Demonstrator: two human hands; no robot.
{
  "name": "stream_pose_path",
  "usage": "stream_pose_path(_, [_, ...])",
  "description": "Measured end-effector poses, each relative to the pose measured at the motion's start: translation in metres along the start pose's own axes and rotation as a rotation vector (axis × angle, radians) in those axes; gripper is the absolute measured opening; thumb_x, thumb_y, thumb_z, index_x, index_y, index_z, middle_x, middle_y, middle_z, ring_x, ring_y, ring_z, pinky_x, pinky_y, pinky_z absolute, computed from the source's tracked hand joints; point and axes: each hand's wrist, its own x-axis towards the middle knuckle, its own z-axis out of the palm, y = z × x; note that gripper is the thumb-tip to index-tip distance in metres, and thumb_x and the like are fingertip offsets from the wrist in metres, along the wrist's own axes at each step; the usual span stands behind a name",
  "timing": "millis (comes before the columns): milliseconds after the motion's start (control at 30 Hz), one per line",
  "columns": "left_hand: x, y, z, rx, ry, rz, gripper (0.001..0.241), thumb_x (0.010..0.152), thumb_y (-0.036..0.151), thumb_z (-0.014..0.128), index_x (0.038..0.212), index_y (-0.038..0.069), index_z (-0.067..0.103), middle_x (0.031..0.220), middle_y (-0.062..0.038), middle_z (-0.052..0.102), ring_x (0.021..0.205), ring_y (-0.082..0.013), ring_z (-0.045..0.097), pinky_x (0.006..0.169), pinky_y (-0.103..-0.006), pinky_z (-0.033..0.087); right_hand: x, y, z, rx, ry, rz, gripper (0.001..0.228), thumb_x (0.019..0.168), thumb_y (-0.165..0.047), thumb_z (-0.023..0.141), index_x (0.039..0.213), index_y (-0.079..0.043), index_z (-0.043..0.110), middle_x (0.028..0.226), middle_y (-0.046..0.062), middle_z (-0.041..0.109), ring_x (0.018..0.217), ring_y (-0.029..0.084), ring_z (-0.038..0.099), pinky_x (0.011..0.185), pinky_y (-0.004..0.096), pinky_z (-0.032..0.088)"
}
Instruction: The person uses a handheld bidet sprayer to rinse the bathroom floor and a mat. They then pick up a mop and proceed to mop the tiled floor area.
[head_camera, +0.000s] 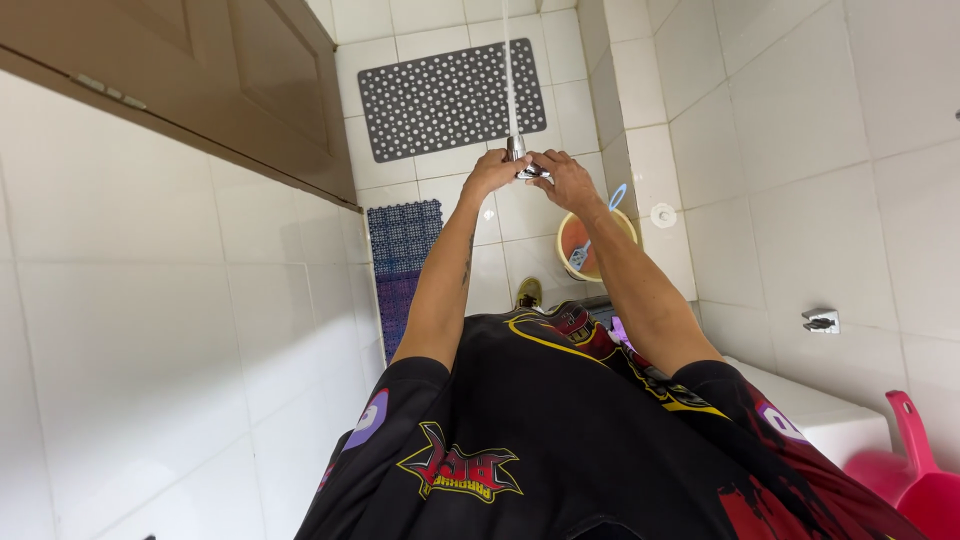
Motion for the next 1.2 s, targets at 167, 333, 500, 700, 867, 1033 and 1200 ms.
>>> stream_pose_path(167, [-0.011,-0.022,-0.013,-0.057,0.036,-0.049,0.058,0.083,0.064,0.071,0.09,0.006,0.071,0.073,-0.007,0.071,0.069,-0.0158,0.07,0.061,-0.0302,0.053,0.011,-0.011,0.015,0.013,-0.039,-0.059,0.048,0.096,-0.04,0.067,0.138,-0.019,0.057,0.119,0.005,0.064,0.117,0.029,0.059,0.097,0.046,0.052])
stream_pose_path(333, [-0.026,-0.051,-0.029,-0.101,0.052,-0.099,0.06,0.082,0.065,0.074,0.089,0.006,0.071,0.071,-0.004,0.07,0.067,-0.0155,0.068,0.054,-0.0292,0.048,0.014,-0.035,0.033,0.029,-0.087,-0.106,0.047,0.096,-0.037,0.068,0.137,-0.018,0.056,0.117,0.006,0.063,0.114,0.03,0.059,0.096,0.047,0.051])
stream_pose_path(500, [-0.059,-0.064,-0.041,-0.13,0.06,-0.121,0.064,0.074,0.065,0.079,0.099,0.007,0.071,0.075,-0.004,0.07,0.069,-0.0165,0.067,0.053,-0.0314,0.051,0.005,-0.045,0.049,0.026,-0.037,-0.221,0.047,0.095,-0.031,0.07,0.138,-0.016,0.056,0.119,0.006,0.063,0.113,0.032,0.058,0.097,0.047,0.05])
stream_pose_path(700, [-0.098,-0.082,-0.029,-0.243,0.012,-0.103,0.075,0.066,0.062,0.082,0.12,0.01,0.069,0.094,-0.008,0.073,0.088,-0.019,0.07,0.07,-0.0399,0.057,-0.01,-0.044,0.058,-0.017,-0.057,-0.325,0.051,0.091,-0.026,0.071,0.139,-0.017,0.056,0.122,0.006,0.061,0.114,0.031,0.057,0.098,0.047,0.049])
stream_pose_path(867, [-0.122,-0.091,-0.015,-0.33,-0.034,-0.158,0.082,0.065,0.06,0.084,0.128,0.012,0.065,0.108,-0.009,0.072,0.101,-0.0204,0.07,0.086,-0.046,0.058,-0.03,-0.048,0.061,-0.057,-0.103,-0.383,0.053,0.091,-0.026,0.071,0.142,-0.019,0.055,0.121,0.005,0.06,0.115,0.029,0.057,0.1,0.045,0.049])
stream_pose_path(1033, [-0.129,-0.076,-0.01,-0.32,-0.076,-0.149,0.078,0.065,0.056,0.086,0.126,0.012,0.065,0.105,-0.006,0.072,0.1,-0.0179,0.07,0.085,-0.0428,0.058,-0.044,-0.041,0.061,-0.038,-0.104,-0.321,0.055,0.09,-0.025,0.071,0.142,-0.017,0.055,0.122,0.005,0.06,0.114,0.029,0.057,0.099,0.046,0.049])
stream_pose_path(1200, [-0.1,-0.052,0.013,-0.293,-0.084,-0.041,0.061,0.07,0.054,0.083,0.108,0.008,0.07,0.09,-0.006,0.069,0.083,-0.0173,0.066,0.069,-0.0383,0.054,-0.067,-0.028,0.051,0.055,0.024,-0.138,0.053,0.091,-0.024,0.072,0.141,-0.016,0.055,0.124,0.006,0.061,0.115,0.03,0.058,0.099,0.047,0.049])
